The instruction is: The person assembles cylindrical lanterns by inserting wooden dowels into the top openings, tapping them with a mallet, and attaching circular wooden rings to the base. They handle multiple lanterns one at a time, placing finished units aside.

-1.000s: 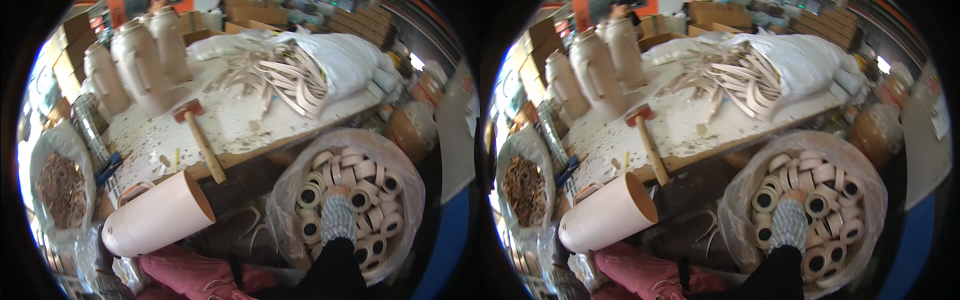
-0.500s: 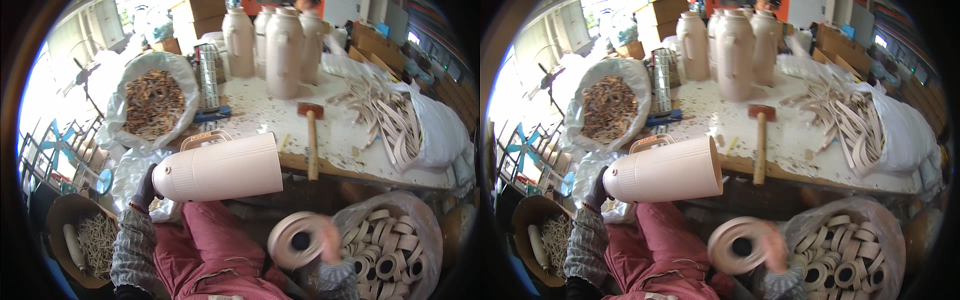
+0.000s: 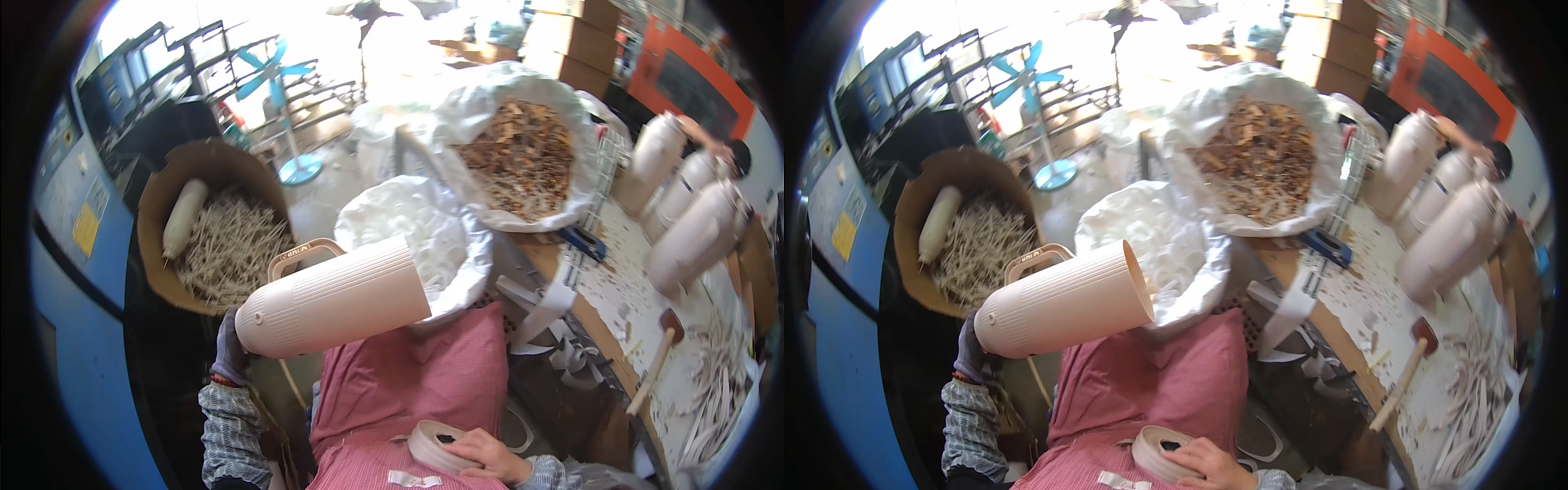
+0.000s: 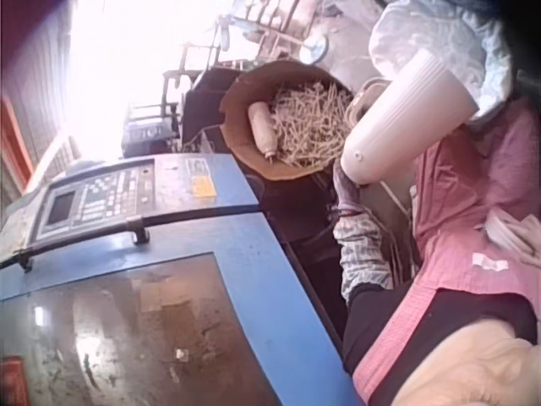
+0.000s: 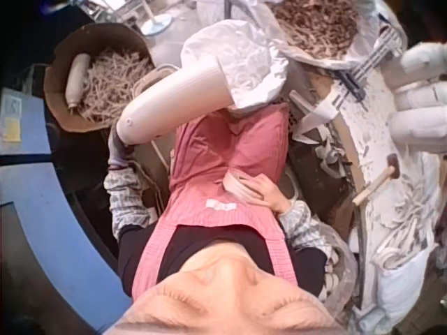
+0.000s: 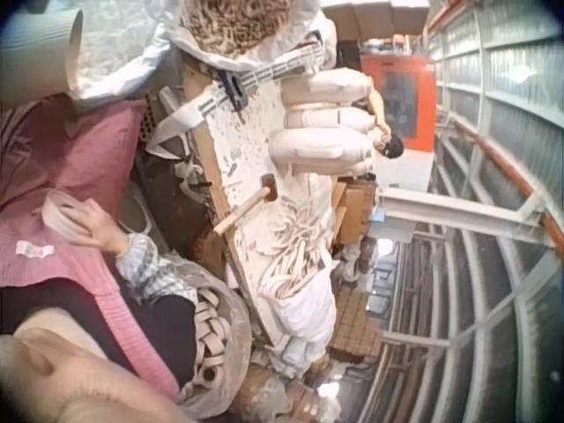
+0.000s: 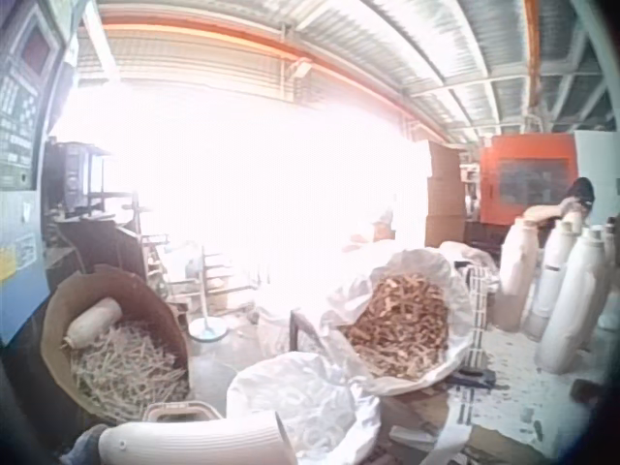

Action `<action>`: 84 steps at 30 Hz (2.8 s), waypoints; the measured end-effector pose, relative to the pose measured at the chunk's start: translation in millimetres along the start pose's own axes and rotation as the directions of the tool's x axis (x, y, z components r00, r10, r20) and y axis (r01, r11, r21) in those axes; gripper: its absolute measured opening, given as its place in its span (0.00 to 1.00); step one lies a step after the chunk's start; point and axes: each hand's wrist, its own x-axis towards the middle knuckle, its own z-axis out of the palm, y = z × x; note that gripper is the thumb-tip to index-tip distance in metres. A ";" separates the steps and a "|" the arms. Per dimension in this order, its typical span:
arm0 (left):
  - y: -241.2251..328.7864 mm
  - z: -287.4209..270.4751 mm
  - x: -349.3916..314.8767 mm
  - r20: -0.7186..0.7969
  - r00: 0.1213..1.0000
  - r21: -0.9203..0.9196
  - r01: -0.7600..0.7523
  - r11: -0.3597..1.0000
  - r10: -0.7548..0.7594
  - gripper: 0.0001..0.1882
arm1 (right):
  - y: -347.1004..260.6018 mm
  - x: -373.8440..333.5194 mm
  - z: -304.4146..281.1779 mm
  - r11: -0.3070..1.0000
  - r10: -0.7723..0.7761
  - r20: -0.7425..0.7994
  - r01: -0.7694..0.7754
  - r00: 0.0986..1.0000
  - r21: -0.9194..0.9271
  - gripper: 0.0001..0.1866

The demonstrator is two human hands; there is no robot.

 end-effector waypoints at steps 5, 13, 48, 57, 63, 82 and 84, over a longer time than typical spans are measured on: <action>-50.0 -65.9 -27.7 0.040 0.976 0.238 -0.216 0.947 0.212 0.18 | 40.2 77.2 -39.6 0.691 0.317 -0.135 -0.130 0.939 0.711 0.35; -76.8 -8.5 -48.6 -0.003 1.000 0.085 -0.008 0.996 0.008 0.16 | 7.4 197.1 -74.1 0.977 -0.205 -0.610 0.118 0.766 -0.180 0.22; -44.4 61.5 18.7 0.345 0.932 -0.078 0.147 0.986 -0.112 0.20 | 4.5 126.9 -103.3 0.988 -0.151 -0.798 0.056 0.584 -0.146 0.20; 190.6 197.9 -62.2 0.733 -0.565 -0.454 -0.821 -0.346 0.379 0.04 | 188.6 130.6 15.8 0.457 0.678 0.308 -0.710 0.668 0.536 0.18; 208.8 250.2 -63.9 0.983 0.164 0.182 -0.907 0.379 -0.080 0.34 | 103.1 -73.2 -259.4 0.919 -0.041 -0.985 -0.379 0.170 -0.104 0.16; 164.1 268.6 -141.7 0.871 -0.491 -0.448 -0.795 0.409 -0.002 0.26 | 36.0 -443.1 -275.3 -0.315 -0.156 -0.734 -0.671 -0.660 0.671 0.17; 158.6 267.4 -123.4 0.826 -0.562 -0.411 -0.558 0.721 0.036 0.17 | 8.0 -406.1 -275.9 -0.261 -0.336 -0.783 -0.747 -0.523 0.611 0.18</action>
